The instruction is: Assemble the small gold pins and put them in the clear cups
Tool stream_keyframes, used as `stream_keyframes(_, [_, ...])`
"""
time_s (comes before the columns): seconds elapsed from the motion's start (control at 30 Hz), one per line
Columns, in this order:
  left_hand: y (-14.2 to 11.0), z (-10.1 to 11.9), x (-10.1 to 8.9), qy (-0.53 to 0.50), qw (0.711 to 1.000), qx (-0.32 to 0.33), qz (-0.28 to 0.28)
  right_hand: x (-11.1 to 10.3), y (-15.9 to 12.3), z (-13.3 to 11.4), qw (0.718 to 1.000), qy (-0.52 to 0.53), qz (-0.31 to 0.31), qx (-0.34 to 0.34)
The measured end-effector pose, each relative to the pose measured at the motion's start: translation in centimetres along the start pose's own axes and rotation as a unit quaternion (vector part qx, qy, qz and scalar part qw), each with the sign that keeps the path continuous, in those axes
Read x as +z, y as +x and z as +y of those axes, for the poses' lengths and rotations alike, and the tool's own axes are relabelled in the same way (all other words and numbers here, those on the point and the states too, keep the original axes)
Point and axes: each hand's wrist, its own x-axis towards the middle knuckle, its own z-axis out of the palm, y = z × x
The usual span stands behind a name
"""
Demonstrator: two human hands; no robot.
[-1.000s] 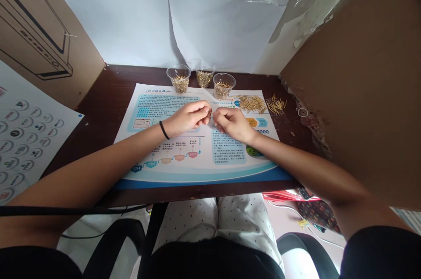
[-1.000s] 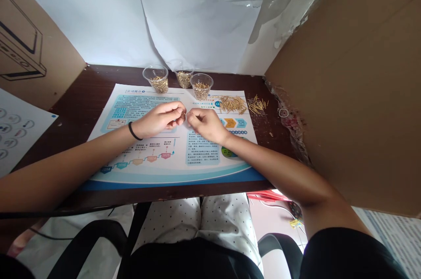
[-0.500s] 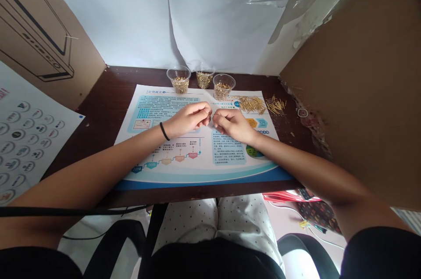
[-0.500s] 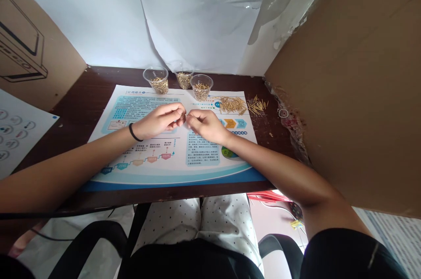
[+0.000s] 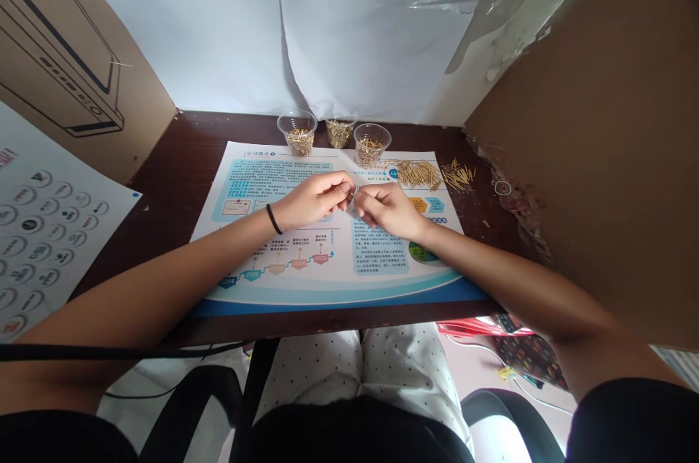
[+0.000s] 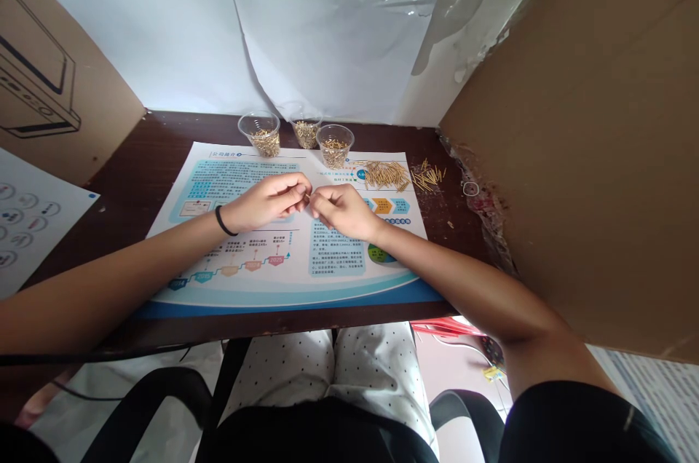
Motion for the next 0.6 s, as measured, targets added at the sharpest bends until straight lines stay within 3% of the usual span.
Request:
stream_keyframes(0.17, [0.0,0.0,0.2,0.029,0.999,0.025,0.014,0.0,0.1,-0.2,1.0,-0.029,0.009,-0.004])
stream_keyframes(0.37, [-0.4,0.1,0.9,0.125,0.983,0.09,0.102,0.2,0.1,0.0,0.997,-0.074,0.011,-0.012])
stream_keyframes(0.6, [-0.7,0.1,1.6,0.207,0.958,0.104,0.17,0.2,0.3,-0.1,0.993,-0.114,0.01,-0.035])
